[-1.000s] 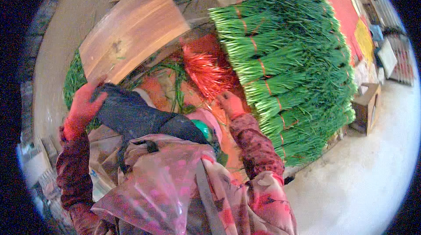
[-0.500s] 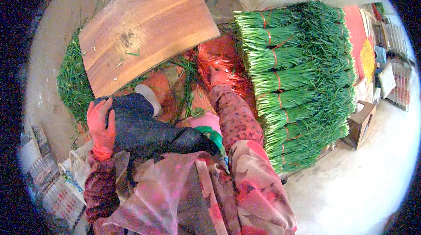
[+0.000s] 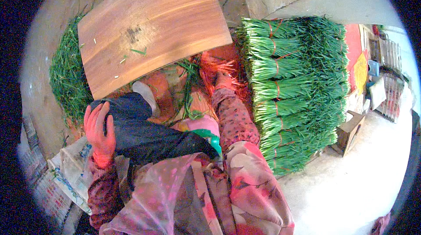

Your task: The person ties bundles of chives with red string and stacks them onto a pile. The person then gathers and sorts loose chives from a basket into bundles by hand.

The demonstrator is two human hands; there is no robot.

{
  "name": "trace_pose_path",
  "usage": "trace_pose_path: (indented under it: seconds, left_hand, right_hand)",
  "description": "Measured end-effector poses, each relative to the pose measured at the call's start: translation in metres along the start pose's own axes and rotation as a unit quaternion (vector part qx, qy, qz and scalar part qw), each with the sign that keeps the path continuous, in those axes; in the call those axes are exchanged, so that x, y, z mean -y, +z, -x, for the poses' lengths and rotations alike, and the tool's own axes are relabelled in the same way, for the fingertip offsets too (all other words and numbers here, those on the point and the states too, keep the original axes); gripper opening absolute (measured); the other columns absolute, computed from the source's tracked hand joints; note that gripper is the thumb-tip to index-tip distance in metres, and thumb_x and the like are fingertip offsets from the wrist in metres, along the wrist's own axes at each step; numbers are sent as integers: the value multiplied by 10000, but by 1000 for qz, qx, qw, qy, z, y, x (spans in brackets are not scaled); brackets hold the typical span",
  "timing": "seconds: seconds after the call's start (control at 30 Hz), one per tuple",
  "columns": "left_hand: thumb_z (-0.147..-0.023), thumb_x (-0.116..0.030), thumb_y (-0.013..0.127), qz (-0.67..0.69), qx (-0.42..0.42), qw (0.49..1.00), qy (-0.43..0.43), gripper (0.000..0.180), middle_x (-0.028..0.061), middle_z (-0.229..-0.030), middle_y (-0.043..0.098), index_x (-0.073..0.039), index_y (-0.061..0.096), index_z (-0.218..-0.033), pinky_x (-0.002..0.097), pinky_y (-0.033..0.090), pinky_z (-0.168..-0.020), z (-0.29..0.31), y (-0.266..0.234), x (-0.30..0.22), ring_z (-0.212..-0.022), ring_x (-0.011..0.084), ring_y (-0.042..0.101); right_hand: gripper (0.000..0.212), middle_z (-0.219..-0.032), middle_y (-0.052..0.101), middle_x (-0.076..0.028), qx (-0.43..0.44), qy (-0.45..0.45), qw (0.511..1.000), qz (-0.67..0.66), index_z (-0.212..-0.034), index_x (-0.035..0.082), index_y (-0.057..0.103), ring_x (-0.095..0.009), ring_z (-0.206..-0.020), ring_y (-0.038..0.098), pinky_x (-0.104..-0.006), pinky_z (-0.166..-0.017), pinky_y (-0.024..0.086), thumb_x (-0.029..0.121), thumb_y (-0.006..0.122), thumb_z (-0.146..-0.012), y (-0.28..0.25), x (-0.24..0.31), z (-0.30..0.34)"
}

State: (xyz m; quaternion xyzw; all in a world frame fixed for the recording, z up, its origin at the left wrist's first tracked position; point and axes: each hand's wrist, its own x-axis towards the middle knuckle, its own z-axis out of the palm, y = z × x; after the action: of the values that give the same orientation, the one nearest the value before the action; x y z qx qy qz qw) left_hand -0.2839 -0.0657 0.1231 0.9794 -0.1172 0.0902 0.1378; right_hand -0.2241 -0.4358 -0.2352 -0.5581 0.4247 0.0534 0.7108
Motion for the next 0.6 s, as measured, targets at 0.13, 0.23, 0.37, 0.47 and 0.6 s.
trace_pose_path:
  seconds: [0.13, 0.23, 0.37, 0.47, 0.6]
  left_hand:
    - [-780, -29, 619, 1, -20, 1000, 10, 327, 105, -1005, 670, -17, 640, -1106, 460, 361, -1029, 1, -1, 2, -1016, 274, 607]
    - [-775, -31, 623, 3, -15, 1000, -7, 332, 111, -979, 668, -24, 642, -1107, 463, 364, -1026, 2, -3, 1, -1004, 278, 607]
    - [-772, -29, 621, 27, -23, 999, 11, 336, 114, -976, 667, -27, 642, -1107, 468, 359, -1031, -6, -3, 2, -1000, 283, 609]
    - [-770, -26, 619, -22, -7, 999, -38, 346, 113, -996, 668, -24, 637, -1116, 470, 354, -1034, 23, -5, 10, -1008, 282, 608]
    - [-768, -19, 618, 2, 1, 1000, -28, 354, 110, -1013, 669, -21, 633, -1122, 471, 351, -1037, 13, -6, 10, -1012, 281, 608]
  right_hand:
    - [163, -639, 595, -62, -15, 4, 997, 73, -837, 53, 628, -194, -483, 562, -342, -448, 458, 215, 633, -820, -5, -13, -18]
    - [233, -663, 611, -69, -32, -3, 986, 164, -836, 33, 639, -198, -505, 570, -352, -487, 466, 266, 640, -814, -3, -27, -43]
    - [327, -694, 632, -79, -111, -30, 934, 338, -834, 8, 654, -204, -534, 581, -365, -539, 478, 334, 648, -805, -41, -48, -115]
    - [407, -828, 690, -155, -37, -31, 810, 585, -892, 30, 685, -254, -754, 645, -381, -689, 478, 421, 619, -799, 18, -55, -89]
    - [440, -919, 672, -199, -65, -40, 944, 321, -983, 22, 674, -309, -866, 633, -406, -763, 465, 424, 570, -839, -20, -48, -74]
